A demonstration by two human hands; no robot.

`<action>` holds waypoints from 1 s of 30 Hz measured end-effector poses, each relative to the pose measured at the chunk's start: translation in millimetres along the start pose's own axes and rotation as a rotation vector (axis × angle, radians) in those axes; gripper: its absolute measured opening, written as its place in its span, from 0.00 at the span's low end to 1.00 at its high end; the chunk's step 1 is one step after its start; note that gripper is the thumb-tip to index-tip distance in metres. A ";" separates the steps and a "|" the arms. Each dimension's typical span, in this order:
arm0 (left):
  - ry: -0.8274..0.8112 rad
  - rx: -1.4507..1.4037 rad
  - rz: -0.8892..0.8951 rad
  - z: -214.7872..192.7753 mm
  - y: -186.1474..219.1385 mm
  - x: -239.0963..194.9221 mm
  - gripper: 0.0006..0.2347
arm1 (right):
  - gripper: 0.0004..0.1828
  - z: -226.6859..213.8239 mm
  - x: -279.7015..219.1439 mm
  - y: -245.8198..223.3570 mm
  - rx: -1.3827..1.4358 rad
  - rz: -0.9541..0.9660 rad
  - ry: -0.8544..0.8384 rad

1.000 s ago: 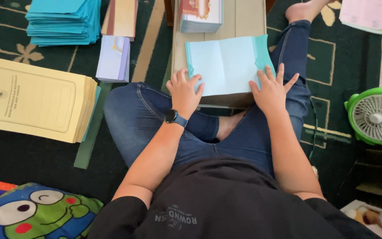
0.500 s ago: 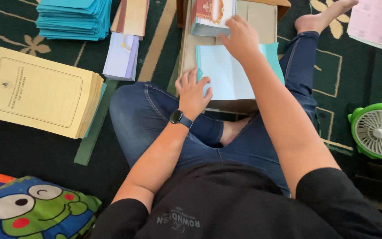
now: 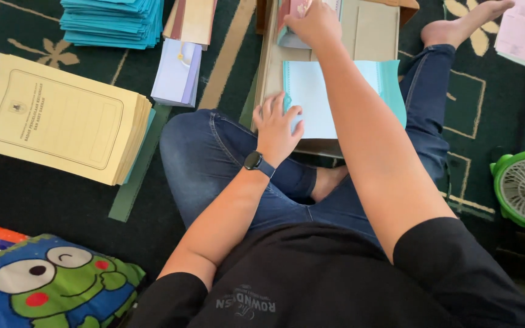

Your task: The person is manually folding printed cards or brochures one by one along a pre-scored line.

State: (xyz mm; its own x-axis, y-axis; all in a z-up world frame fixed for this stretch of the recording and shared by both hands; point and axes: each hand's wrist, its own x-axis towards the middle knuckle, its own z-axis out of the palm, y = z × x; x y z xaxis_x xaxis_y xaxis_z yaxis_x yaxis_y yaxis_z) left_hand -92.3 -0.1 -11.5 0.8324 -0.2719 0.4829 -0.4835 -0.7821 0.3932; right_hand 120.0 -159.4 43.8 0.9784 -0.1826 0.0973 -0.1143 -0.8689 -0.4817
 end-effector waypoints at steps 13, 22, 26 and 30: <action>-0.127 -0.131 -0.109 -2.2 0.4 1.0 0.05 | 0.11 -96.8 -84.7 36.5 0.854 0.205 0.199; 0.250 -0.738 -0.089 -3.8 -9.6 7.2 0.11 | 0.01 -85.9 -247.3 133.2 1.432 -0.036 0.199; 0.080 -0.891 -0.278 5.7 -10.5 5.0 0.28 | 0.02 -88.6 -286.1 126.7 1.636 0.056 0.123; 0.119 -0.437 -0.029 -21.9 -7.0 12.4 0.27 | 0.03 -83.0 -285.3 145.9 1.643 0.081 0.093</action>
